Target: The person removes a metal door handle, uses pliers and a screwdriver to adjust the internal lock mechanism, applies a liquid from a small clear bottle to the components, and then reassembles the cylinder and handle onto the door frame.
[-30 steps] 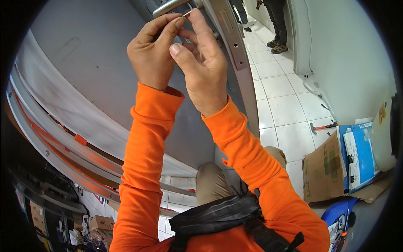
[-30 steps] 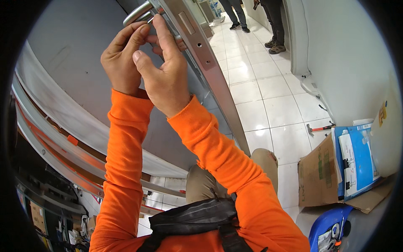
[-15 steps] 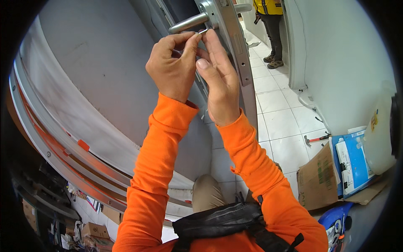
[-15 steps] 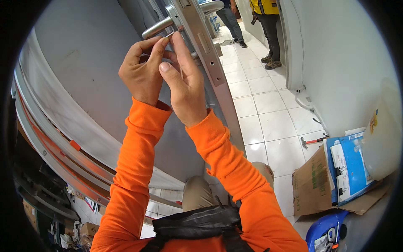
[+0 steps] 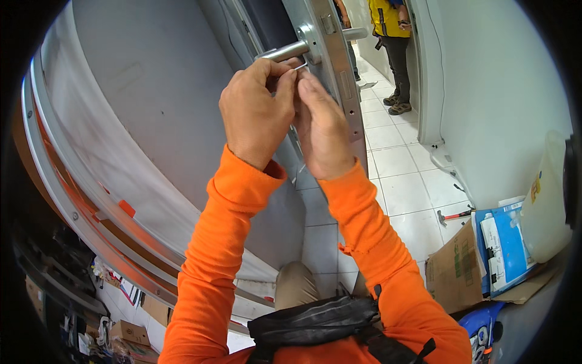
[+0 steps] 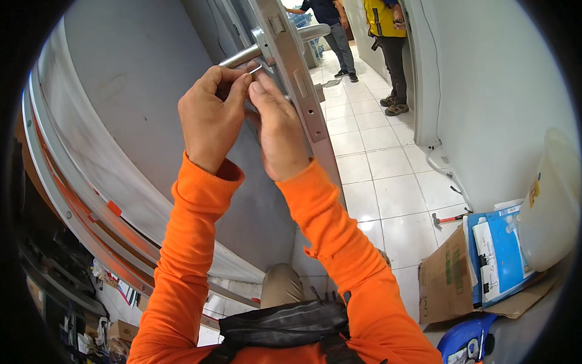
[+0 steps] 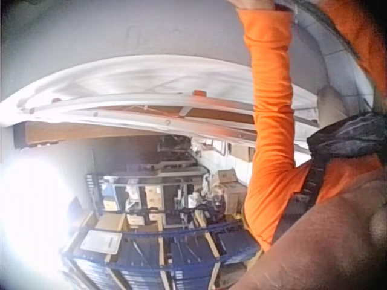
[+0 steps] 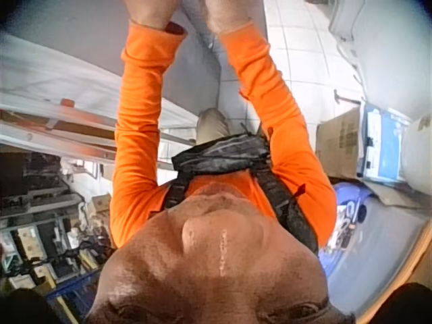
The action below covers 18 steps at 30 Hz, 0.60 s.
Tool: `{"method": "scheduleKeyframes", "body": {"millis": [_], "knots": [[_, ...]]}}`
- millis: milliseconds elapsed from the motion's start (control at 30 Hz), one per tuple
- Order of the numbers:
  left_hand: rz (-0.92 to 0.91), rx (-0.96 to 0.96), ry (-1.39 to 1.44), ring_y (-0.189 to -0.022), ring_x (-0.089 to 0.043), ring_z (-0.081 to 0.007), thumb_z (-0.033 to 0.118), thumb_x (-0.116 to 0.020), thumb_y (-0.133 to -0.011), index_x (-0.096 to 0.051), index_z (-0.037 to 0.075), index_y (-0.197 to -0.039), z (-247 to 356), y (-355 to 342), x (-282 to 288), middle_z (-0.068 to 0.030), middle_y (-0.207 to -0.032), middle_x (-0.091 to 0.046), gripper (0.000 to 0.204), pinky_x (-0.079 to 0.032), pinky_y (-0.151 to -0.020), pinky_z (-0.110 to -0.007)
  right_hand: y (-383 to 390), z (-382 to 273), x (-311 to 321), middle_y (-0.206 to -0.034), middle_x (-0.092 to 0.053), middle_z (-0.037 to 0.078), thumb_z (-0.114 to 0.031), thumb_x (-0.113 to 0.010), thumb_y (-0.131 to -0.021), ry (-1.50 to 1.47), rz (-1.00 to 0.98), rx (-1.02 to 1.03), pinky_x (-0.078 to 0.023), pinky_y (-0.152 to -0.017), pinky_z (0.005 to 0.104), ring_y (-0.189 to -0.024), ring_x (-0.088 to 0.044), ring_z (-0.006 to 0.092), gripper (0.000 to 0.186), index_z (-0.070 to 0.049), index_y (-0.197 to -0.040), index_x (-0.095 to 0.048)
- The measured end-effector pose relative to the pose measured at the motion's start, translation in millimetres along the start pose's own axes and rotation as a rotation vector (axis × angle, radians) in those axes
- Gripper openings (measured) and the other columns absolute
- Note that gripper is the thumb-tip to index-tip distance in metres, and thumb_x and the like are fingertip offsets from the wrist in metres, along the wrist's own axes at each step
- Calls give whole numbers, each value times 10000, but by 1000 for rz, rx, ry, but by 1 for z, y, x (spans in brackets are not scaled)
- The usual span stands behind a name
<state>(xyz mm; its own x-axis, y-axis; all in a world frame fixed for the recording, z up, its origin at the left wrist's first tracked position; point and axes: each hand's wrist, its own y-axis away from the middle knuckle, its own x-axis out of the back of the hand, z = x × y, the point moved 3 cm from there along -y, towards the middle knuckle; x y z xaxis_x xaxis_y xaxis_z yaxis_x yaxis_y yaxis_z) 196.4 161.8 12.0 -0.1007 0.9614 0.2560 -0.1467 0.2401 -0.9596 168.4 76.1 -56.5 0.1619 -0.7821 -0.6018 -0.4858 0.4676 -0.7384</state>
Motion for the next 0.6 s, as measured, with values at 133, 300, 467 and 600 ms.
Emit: {"method": "scheduleKeyframes", "body": {"millis": [133, 300, 467, 600], "knots": [[0, -65, -138, -737, -684, -292, 182, -725, -895, -763, 61, -924, 7, 1, 10, -111, -782, -727, 131, -541, -692, -399, -8, 18, -4, -1198, -660, 90, -271, -521, -1092, 20, 86, 59, -521, -979, 315, -1087, -634, 142, 392, 5, -1369, -557], [-159, -36, -106, -819, -743, -254, 145, -709, -922, -786, 64, -1029, 12, -5, 36, -131, -826, -750, 154, -569, -733, -376, -25, 24, -5, -1117, -658, 86, -196, -592, -1069, 140, 122, 356, -584, -760, 272, -905, -662, 115, 266, -17, -1255, -528], [-58, -491, 15, -857, -754, -163, 139, -702, -979, -749, 29, -1159, -27, -40, 32, -114, -996, -773, 217, -587, -681, -273, -29, 47, -19, -1093, -658, 93, -121, -569, -1068, 182, 214, 450, -590, -729, 272, -845, -679, 131, 151, -11, -1168, -538], [-567, 214, 703, -922, -726, -128, 219, -650, -1043, -727, 20, -1242, -33, -44, 8, -68, -1035, -758, 292, -618, -727, -277, -32, 29, -20, -920, -691, 107, -184, -514, -1093, 173, 250, 400, -613, -657, 298, -735, -708, 170, 190, 0, -1095, -559]]}}
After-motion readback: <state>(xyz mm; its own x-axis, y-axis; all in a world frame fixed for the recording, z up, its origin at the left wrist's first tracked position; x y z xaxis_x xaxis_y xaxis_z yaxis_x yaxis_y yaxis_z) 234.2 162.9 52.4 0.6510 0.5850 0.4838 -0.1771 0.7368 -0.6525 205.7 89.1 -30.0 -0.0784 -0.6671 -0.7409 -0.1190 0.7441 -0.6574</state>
